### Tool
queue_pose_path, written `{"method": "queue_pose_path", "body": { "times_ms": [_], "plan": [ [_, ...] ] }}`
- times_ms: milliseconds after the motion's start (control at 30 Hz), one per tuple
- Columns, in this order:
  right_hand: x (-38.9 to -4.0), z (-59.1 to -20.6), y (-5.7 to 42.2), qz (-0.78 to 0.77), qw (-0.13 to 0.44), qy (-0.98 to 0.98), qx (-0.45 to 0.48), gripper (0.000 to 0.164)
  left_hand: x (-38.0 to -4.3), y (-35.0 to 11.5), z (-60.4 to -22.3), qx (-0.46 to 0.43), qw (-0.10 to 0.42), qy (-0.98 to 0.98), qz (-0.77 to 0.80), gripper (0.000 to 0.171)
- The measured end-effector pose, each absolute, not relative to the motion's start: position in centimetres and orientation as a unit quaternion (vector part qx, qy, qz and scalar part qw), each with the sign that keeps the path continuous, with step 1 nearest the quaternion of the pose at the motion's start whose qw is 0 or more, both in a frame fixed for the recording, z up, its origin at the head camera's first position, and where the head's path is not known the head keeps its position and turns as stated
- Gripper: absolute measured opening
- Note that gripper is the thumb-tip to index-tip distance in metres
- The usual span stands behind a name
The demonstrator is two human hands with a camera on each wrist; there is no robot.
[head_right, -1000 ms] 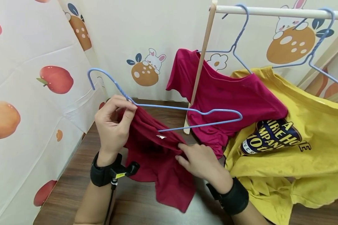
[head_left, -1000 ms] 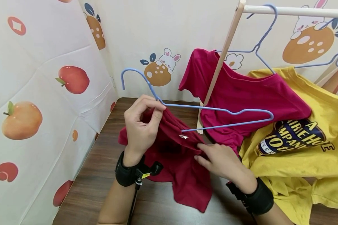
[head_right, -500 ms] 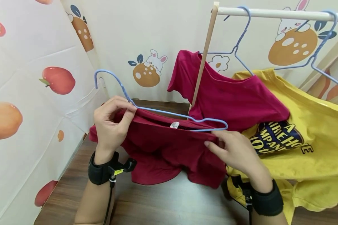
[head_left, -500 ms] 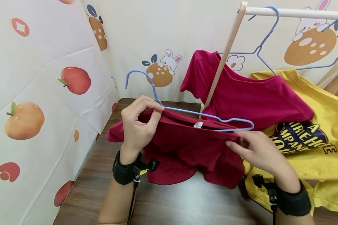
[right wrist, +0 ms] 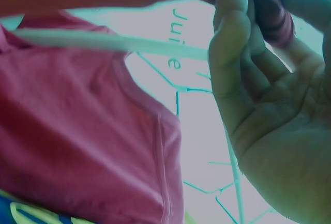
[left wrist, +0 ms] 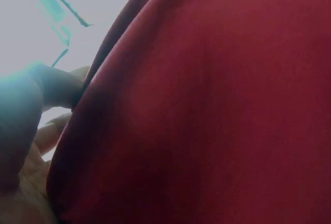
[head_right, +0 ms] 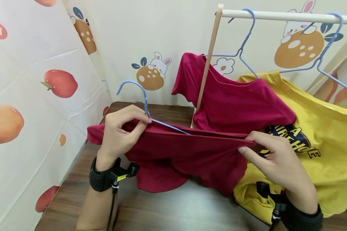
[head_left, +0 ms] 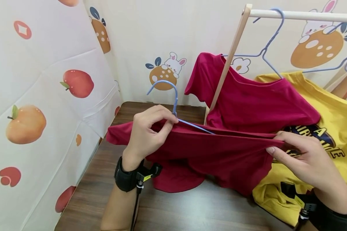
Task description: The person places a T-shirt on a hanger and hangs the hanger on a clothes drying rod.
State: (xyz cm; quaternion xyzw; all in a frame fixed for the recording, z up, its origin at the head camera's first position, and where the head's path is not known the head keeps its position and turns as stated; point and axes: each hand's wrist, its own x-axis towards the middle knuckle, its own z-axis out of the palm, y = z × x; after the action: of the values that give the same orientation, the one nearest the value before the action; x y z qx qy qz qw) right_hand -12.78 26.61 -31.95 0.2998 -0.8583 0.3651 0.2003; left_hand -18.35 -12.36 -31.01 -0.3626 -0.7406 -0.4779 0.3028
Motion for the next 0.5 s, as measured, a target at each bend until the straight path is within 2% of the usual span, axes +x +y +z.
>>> {"method": "queue_pose_path", "body": {
  "times_ms": [167,500],
  "plan": [
    [-12.6,-32.0,25.4,0.481,0.198,-0.784,0.338,0.019,-17.9,-11.1,-31.2,-0.382,0.299,-0.745,-0.458,0.017],
    [-12.6,-32.4,22.1,0.484,0.225,-0.761,0.369,0.018,-17.0,-8.7,-31.8,-0.427,0.267,-0.755,-0.421,0.019]
  ]
}}
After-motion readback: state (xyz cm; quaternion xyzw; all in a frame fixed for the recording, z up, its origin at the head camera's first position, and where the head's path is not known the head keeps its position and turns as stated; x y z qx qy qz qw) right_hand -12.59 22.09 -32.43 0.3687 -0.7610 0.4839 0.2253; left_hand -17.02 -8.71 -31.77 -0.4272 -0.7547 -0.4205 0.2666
